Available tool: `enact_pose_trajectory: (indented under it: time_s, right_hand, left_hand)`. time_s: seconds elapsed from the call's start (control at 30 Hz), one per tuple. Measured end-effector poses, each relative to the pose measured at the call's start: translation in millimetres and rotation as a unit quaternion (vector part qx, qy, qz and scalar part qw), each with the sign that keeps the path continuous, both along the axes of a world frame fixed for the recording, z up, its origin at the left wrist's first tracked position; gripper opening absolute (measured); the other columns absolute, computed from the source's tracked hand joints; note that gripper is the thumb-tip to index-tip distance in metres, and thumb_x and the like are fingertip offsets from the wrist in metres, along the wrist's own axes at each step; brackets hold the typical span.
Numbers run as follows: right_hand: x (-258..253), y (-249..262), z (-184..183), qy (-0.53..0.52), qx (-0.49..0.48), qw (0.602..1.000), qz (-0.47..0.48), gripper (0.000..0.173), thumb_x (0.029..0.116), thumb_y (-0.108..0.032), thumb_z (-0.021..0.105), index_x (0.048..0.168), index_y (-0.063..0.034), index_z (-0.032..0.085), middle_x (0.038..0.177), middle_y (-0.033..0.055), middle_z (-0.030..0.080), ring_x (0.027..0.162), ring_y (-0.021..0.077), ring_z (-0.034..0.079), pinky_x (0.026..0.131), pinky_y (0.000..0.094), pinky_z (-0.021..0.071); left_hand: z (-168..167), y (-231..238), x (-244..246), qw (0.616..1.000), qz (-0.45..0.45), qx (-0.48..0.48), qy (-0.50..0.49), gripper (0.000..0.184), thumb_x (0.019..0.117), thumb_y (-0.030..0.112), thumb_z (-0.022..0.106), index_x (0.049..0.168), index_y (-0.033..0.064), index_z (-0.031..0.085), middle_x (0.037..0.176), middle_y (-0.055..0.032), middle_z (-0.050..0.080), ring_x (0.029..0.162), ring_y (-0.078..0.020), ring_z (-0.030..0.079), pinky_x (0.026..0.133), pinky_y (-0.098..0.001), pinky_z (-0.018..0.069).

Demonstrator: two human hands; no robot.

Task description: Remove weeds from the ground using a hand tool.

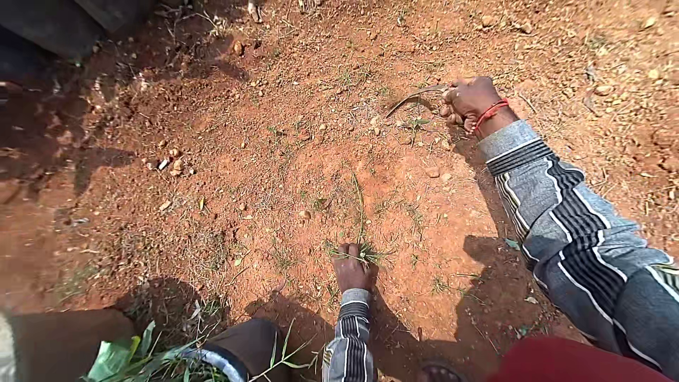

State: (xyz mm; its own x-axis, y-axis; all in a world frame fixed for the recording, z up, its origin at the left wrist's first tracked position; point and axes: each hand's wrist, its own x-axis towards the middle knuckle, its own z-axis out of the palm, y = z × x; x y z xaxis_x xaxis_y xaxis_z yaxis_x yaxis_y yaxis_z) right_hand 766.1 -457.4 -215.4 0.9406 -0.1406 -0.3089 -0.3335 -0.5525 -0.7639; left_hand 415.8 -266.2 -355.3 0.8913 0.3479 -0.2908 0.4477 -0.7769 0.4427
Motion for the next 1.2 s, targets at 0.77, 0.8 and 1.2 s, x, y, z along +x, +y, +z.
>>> enact_pose_trajectory:
  time_s: [0.77, 0.8, 1.2]
  right_hand:
    - [-49.9, 51.0, -45.0, -0.14, -0.083, 0.972, 0.169, 0.054, 0.1027, -0.016, 0.053, 0.154, -0.0002, 0.044, 0.14, 0.0297, 0.057, 0.129, 0.0453, 0.057, 0.109, 0.062, 0.0422]
    - [-71.4, 52.0, -45.0, -0.125, -0.056, 0.975, 0.172, 0.053, 0.1031, -0.016, 0.053, 0.153, 0.0004, 0.045, 0.14, 0.0287, 0.058, 0.126, 0.0433, 0.059, 0.108, 0.0605, 0.0438]
    - [-22.7, -3.2, -26.9, -0.001, 0.028, 0.998, -0.051, 0.035, 0.1035, -0.019, 0.05, 0.134, -0.0029, 0.058, 0.103, 0.0188, 0.065, 0.071, 0.0238, 0.064, 0.062, 0.042, 0.0552]
  left_hand:
    - [2.9, -0.5, 2.6, 0.999, 0.019, -0.009, 0.029, 0.036, 0.0907, 0.023, 0.069, 0.123, 0.0081, 0.07, 0.138, -0.0209, 0.059, 0.129, -0.0406, 0.055, 0.111, -0.0548, 0.0424]
    - [4.2, 0.4, -0.1, 0.999, 0.018, -0.006, 0.038, 0.036, 0.0909, 0.024, 0.069, 0.124, 0.0086, 0.07, 0.138, -0.0207, 0.059, 0.129, -0.0401, 0.055, 0.11, -0.0546, 0.043]
    - [1.8, -3.0, 3.6, 1.0, 0.015, -0.012, -0.011, 0.033, 0.0866, 0.021, 0.07, 0.116, 0.006, 0.072, 0.128, -0.0228, 0.063, 0.121, -0.0428, 0.059, 0.106, -0.0571, 0.045]
